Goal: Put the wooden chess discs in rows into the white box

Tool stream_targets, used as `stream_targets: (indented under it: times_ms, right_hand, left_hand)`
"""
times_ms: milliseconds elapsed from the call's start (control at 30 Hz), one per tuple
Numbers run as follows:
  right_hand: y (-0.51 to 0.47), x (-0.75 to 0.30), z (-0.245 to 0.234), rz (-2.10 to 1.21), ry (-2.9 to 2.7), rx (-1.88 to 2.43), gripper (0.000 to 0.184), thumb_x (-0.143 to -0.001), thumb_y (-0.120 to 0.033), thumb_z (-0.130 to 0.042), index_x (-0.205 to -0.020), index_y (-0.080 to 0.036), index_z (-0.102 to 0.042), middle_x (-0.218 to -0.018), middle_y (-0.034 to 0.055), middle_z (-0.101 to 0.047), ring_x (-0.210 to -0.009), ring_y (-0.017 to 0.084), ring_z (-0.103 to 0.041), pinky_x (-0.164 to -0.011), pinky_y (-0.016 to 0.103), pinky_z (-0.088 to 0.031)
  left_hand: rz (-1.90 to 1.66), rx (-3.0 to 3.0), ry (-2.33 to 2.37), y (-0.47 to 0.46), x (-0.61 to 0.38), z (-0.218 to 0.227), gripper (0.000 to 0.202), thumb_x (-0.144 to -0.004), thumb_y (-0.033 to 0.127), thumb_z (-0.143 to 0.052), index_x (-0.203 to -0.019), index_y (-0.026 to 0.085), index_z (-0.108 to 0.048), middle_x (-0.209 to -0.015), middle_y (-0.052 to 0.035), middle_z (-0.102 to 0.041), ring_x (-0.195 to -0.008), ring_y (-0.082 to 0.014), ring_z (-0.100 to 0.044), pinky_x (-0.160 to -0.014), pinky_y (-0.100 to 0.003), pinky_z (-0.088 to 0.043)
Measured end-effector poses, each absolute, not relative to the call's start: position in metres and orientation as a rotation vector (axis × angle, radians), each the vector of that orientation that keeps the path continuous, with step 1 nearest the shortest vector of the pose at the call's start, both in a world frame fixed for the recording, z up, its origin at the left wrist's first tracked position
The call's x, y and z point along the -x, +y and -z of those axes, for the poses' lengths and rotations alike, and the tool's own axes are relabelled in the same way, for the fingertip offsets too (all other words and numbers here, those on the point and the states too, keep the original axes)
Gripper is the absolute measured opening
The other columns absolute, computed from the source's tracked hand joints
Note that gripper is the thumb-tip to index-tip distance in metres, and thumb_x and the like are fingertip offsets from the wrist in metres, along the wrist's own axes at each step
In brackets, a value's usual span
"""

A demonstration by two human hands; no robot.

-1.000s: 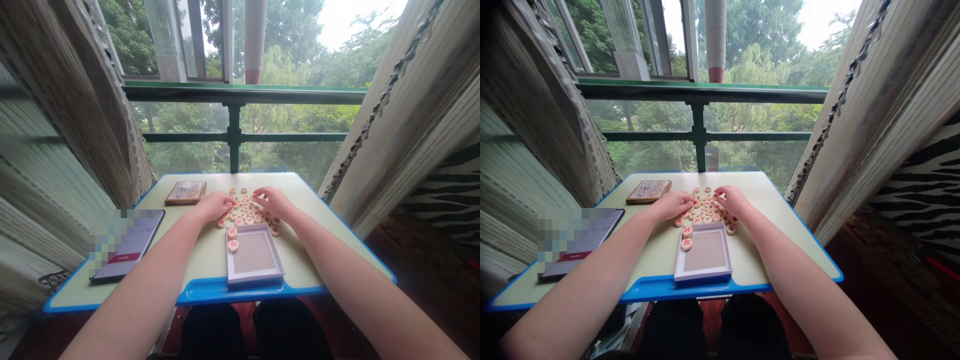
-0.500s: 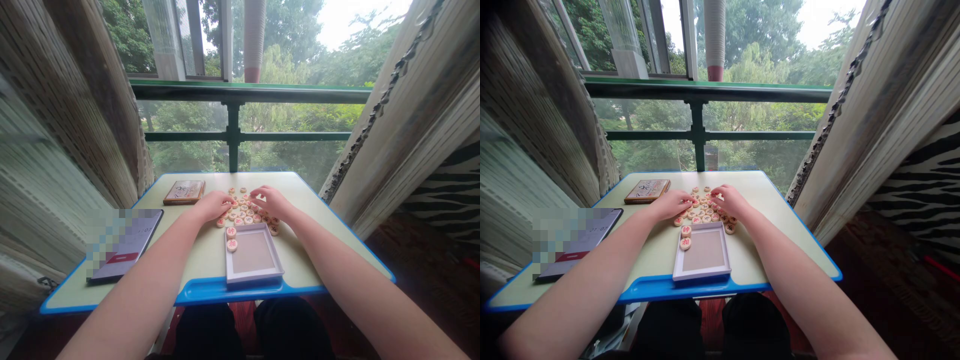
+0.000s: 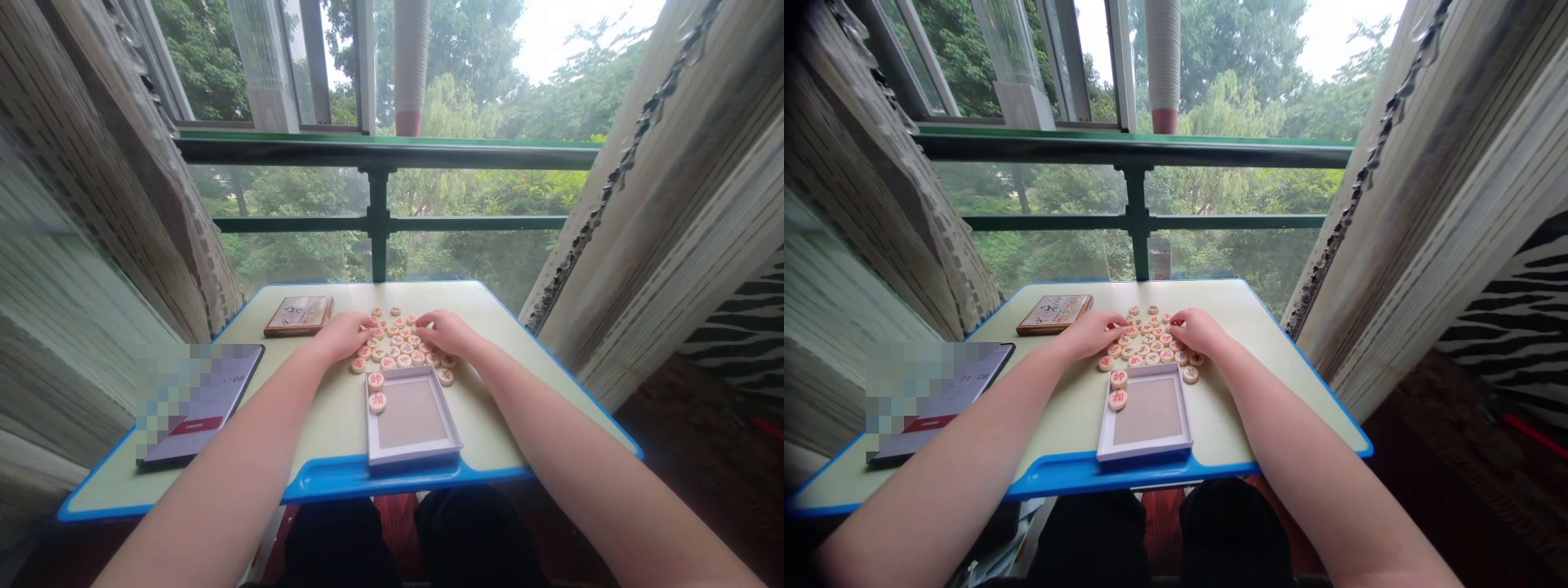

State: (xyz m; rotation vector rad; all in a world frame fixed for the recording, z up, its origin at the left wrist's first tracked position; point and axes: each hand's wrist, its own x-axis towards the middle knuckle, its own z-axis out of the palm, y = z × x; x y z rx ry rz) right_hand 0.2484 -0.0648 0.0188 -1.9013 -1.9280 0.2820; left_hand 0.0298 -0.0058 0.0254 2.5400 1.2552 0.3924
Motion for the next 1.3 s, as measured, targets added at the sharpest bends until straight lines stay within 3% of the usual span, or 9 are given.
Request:
stream_targets:
  times_ms: [167,433,700,900,1133,1300]
  right_hand:
    - [-0.066,-0.248,-0.022,-0.325,-1.88,1.932,0.025,-0.08,-0.029,-0.052,-0.096,-0.018,-0.068,-0.088,0.0051,-0.069,-0.07,0.013,-0.061,-0.07,0.022,-0.044]
    - [-0.068,-0.247,-0.023,-0.332,-1.866,1.945,0.023,-0.078,-0.028,-0.055,-0.094,-0.019,-0.069,-0.087,0.0041,-0.069,-0.071,0.014,-0.062,-0.066,0.021,-0.044]
    - [-0.068,-0.248,-0.023,-0.278,-1.885,1.898,0.023,-0.079,-0.027,-0.053,-0.093,-0.018,-0.069,-0.096,0.0053,-0.067,-0.077,0.014,-0.06,-0.073,0.023,-0.043]
    - [-0.075,-0.246,-0.032,-0.343,-2.012,1.77,0.018,-0.072,-0.029,-0.062,-0.085,-0.022,-0.072,-0.095,0.0041,-0.063,-0.077,0.014,-0.058,-0.072,0.022,-0.044]
    - [-0.072,-0.244,-0.027,-0.322,-2.063,1.734,0.019,-0.076,-0.018,-0.057,-0.086,-0.022,-0.072,-0.094,0.005,-0.062,-0.079,0.015,-0.058,-0.074,0.024,-0.043]
    - [-0.069,-0.238,-0.018,-0.155,-2.089,1.658,0.022,-0.08,-0.02,-0.053,-0.093,-0.022,-0.071,-0.102,0.0062,-0.063,-0.095,0.02,-0.053,-0.086,0.03,-0.038]
  left_hand:
    - [-0.425,-2.392,1.301,-0.001,-0.028,-0.023,0.03,-0.076,0.019,-0.051,-0.102,0.019,-0.067,-0.098,-0.0055,-0.069,-0.087,-0.0174,-0.063,-0.075,-0.023,-0.048]
    - [-0.438,-2.384,1.286,0.001,-0.027,-0.02,0.029,-0.074,0.019,-0.052,-0.099,0.019,-0.067,-0.093,-0.0049,-0.07,-0.077,-0.0159,-0.064,-0.07,-0.023,-0.05]
    - [-0.479,-2.416,1.27,0.003,-0.028,-0.017,0.026,-0.076,0.021,-0.052,-0.096,0.02,-0.068,-0.097,-0.0041,-0.07,-0.084,-0.0165,-0.063,-0.073,-0.023,-0.049]
    - [-0.409,-2.506,1.147,-0.004,-0.029,-0.022,0.029,-0.08,0.032,-0.049,-0.098,0.025,-0.069,-0.104,-0.0013,-0.068,-0.091,-0.0184,-0.062,-0.081,-0.025,-0.047]
    - [-0.387,-2.578,1.205,-0.001,-0.029,-0.021,0.03,-0.079,0.027,-0.046,-0.097,0.023,-0.07,-0.108,-0.0024,-0.067,-0.098,-0.0191,-0.059,-0.088,-0.025,-0.043]
    - [-0.41,-2.546,1.255,0.003,-0.028,-0.017,0.033,-0.08,0.019,-0.042,-0.099,0.021,-0.068,-0.105,-0.0024,-0.068,-0.096,-0.0178,-0.06,-0.087,-0.024,-0.044]
